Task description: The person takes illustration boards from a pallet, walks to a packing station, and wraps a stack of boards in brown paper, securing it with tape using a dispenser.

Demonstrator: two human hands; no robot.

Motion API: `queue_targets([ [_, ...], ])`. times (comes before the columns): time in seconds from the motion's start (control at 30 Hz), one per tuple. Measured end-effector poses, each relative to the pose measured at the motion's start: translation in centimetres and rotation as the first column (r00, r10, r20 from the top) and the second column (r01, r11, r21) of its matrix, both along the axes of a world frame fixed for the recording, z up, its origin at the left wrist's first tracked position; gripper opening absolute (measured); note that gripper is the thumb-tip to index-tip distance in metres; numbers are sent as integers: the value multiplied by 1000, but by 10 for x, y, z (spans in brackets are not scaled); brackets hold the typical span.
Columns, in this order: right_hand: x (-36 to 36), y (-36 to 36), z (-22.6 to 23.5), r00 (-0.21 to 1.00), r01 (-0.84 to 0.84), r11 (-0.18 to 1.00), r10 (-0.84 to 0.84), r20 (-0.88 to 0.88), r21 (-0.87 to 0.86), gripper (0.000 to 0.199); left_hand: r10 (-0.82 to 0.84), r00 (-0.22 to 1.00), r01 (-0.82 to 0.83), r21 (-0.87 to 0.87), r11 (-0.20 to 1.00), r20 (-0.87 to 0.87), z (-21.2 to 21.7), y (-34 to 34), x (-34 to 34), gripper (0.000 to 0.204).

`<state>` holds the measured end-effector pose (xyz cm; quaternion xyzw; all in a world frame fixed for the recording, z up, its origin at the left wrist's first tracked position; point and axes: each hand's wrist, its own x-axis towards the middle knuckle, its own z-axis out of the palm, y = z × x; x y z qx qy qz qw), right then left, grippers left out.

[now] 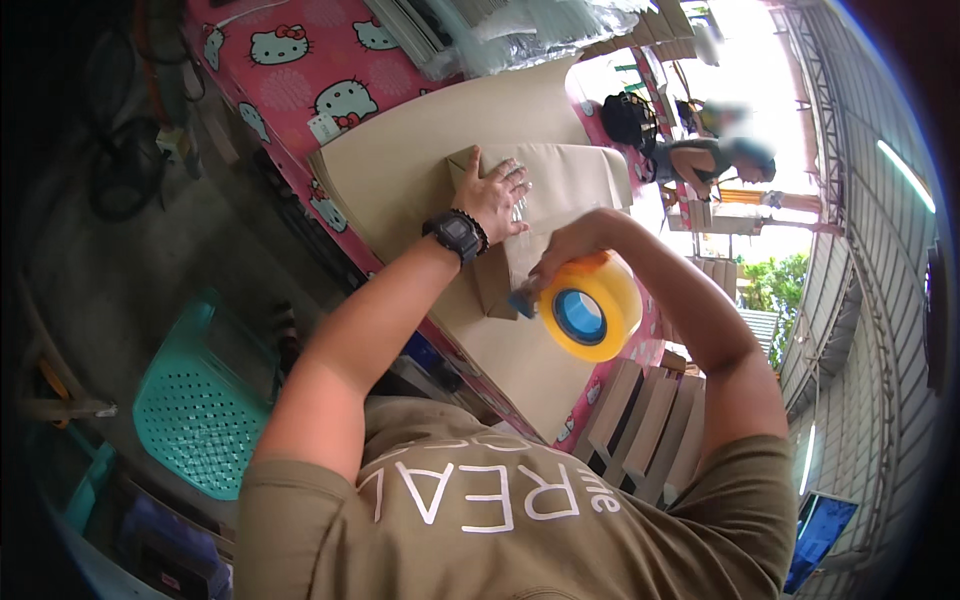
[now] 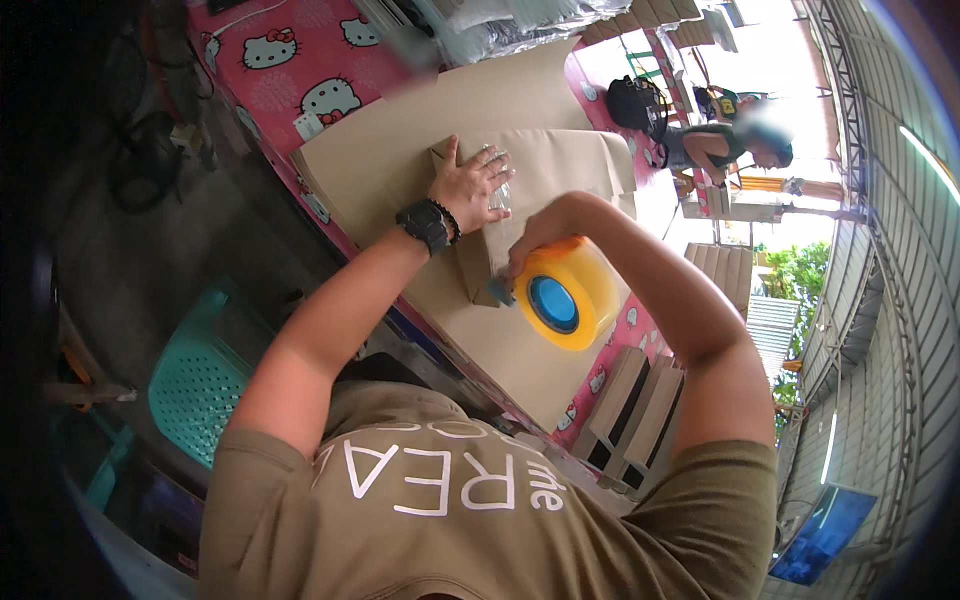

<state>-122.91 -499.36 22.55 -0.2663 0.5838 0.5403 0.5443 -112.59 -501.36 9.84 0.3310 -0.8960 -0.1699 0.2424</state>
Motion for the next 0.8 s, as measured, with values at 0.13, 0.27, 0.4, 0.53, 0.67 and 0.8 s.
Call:
queue_targets([
  [0.13, 35, 54, -29, 984, -146, 909, 94, 148, 391, 45, 26, 999, -26, -21, 999, -34, -2, 2, 0, 56],
  [0.27, -17, 104, 27, 975, 160, 952, -111, 193, -262, 50, -45, 987, 26, -122, 992, -155, -18, 29, 1, 50],
  [0.4, -105, 158, 30, 953, 64, 647, -266, -146, -759, 68, -263, 934, 201, -253, 946, -242, -35, 94, -17, 49],
  [0.53, -154, 232, -41, 758, -302, 466, -411, -506, -831, 99, -452, 876, 410, -234, 881, -167, -21, 110, -17, 50],
  [0.67, -173, 296, -99, 799, -305, 292, -439, -411, -906, 96, -388, 922, 383, -140, 913, -6, -3, 62, -22, 51],
  [0.8, -137, 284, -94, 806, -300, 169, -482, -344, -939, 91, -107, 971, 144, -165, 976, 214, -13, -27, -27, 51],
])
